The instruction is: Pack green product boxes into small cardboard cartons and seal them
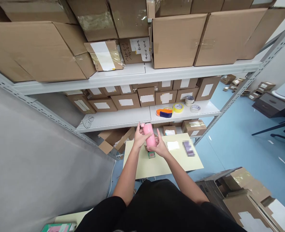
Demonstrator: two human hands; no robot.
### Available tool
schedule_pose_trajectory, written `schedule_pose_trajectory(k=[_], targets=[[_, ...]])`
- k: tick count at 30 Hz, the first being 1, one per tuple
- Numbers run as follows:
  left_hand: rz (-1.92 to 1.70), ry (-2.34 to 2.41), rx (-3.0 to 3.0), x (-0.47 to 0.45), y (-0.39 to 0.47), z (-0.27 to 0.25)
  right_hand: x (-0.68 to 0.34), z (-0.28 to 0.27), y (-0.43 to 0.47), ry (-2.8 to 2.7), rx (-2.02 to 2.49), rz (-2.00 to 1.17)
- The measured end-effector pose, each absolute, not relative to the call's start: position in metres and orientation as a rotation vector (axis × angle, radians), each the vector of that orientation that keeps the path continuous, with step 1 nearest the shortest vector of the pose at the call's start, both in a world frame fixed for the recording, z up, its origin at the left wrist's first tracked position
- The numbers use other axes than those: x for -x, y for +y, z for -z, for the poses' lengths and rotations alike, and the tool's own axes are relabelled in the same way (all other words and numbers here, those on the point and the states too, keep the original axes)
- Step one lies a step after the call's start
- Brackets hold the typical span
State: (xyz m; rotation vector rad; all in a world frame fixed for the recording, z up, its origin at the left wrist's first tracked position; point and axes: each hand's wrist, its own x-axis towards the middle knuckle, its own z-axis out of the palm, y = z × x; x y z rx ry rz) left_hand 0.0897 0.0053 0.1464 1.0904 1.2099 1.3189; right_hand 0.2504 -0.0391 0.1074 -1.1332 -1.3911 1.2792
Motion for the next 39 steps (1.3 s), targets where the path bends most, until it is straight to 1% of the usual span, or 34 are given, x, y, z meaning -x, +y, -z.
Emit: schedule_pose_trajectory(k=[3, 6, 8, 11, 14, 18, 22, 25, 28, 34, 37, 39], targets=[[-1.299, 1.144, -1.102, -0.085, 0.009, -0.145, -0.245, -0.107, -0.036, -1.370, 1.081, -1.346], [-1.344, 1.237, -1.178, -0.082, 0.009, -0.144, -0.242, -0.107, -0.035, -1.363, 1.222, -1.221], [-1.350, 1.292, -1.175, -0.081, 0.008, -0.143, -0.241, -0.106, -0.034, -1.367, 1.257, -1.196], [-1.305, 1.195, -1.112, -0.082, 0.004, -0.141, -0.240, -0.104, -0.034, -1.386, 1.182, -1.279], [-1.288, 1.138, -1.132, -0.080, 0.004, -0.140, -0.241, -0.103, -0.035, -1.406, 1.205, -1.250], [-1.316, 1.414, -1.329, -0.078, 0.008, -0.145, -0.238, -0.103, -0.038, -1.426, 1.371, -1.130], [-1.202, 1.562, -1.442, -0.082, 0.015, -0.149, -0.232, -0.094, -0.039, -1.452, 1.448, -1.075], [-1.162, 1.566, -1.395, -0.079, 0.018, -0.142, -0.236, -0.073, -0.033, -1.511, 1.322, -1.139], [-1.186, 1.617, -1.382, -0.069, 0.017, -0.127, -0.248, -0.039, -0.020, -1.465, 1.214, -1.268], [-1.180, 1.586, -1.351, -0.059, 0.010, -0.088, -0.254, 0.041, 0.004, -1.286, 1.542, -1.362], [-1.188, 1.566, -1.307, -0.060, 0.011, -0.066, -0.242, 0.069, 0.008, -1.275, 1.655, -1.410], [-1.191, 1.569, -1.284, -0.059, 0.014, -0.052, -0.234, 0.080, 0.009, -1.283, 1.760, -1.357]])
